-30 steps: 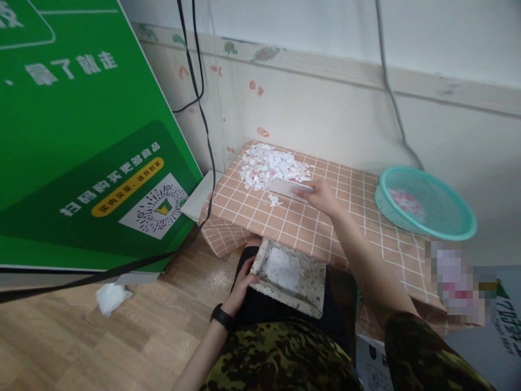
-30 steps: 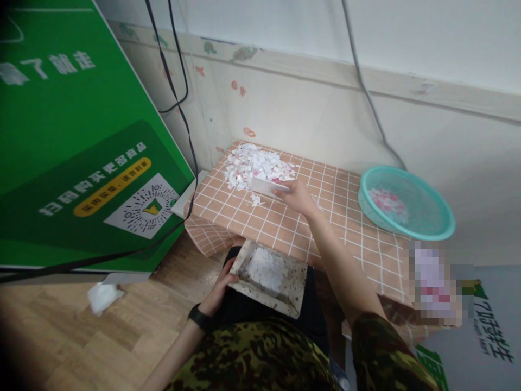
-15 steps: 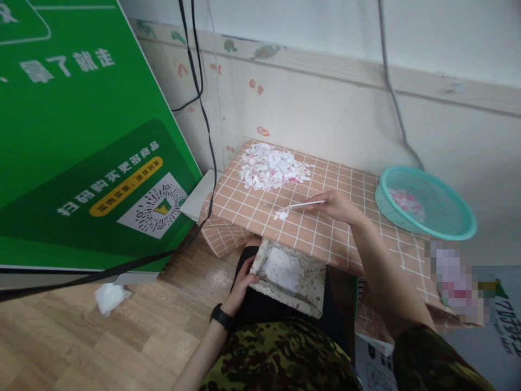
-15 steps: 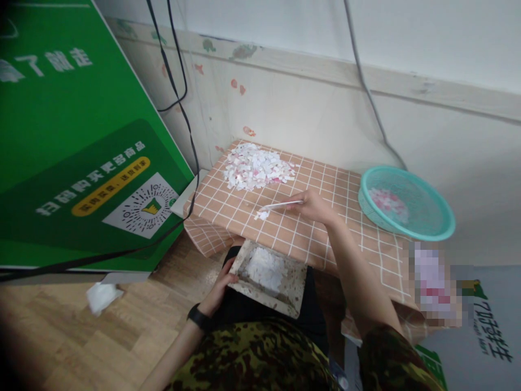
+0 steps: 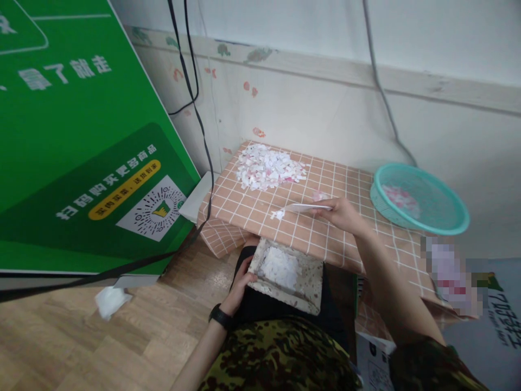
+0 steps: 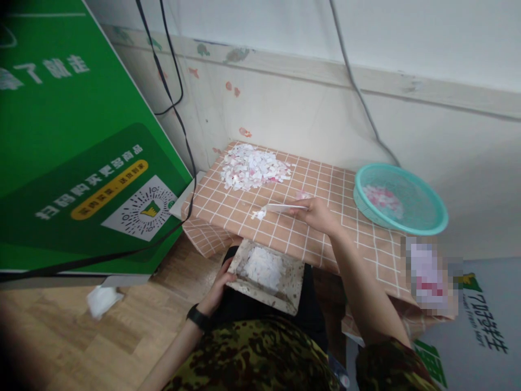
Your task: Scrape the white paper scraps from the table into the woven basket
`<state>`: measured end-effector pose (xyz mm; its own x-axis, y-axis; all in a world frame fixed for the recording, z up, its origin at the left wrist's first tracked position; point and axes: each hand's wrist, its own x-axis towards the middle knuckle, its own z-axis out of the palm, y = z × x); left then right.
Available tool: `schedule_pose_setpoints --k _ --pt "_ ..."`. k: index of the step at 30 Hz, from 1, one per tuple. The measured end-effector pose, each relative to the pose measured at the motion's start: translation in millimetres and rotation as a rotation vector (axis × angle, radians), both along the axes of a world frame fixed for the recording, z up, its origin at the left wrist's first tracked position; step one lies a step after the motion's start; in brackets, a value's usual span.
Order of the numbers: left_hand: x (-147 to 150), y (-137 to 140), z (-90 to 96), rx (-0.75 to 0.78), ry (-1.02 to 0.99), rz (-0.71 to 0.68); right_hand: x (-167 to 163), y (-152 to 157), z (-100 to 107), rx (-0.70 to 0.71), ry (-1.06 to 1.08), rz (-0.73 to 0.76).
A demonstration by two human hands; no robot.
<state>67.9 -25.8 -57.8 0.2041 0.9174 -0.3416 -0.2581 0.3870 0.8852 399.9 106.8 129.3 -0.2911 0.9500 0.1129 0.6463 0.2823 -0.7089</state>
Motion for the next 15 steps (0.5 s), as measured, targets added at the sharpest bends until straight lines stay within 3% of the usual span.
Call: schedule_pose_setpoints --k 6,11,15 --pt "-1 -5 6.3 -0.057 0.02 0.043 -2 -8 0 -0.069 0.002 0.14" --pt "-5 -7 15.6 -0.086 0.001 0.083 -2 -16 5 -0.033 0.018 0.087" --pt "-12 -2 25.0 -0.09 0.021 0.103 -5 -21 9 -0.092 0.034 0.174"
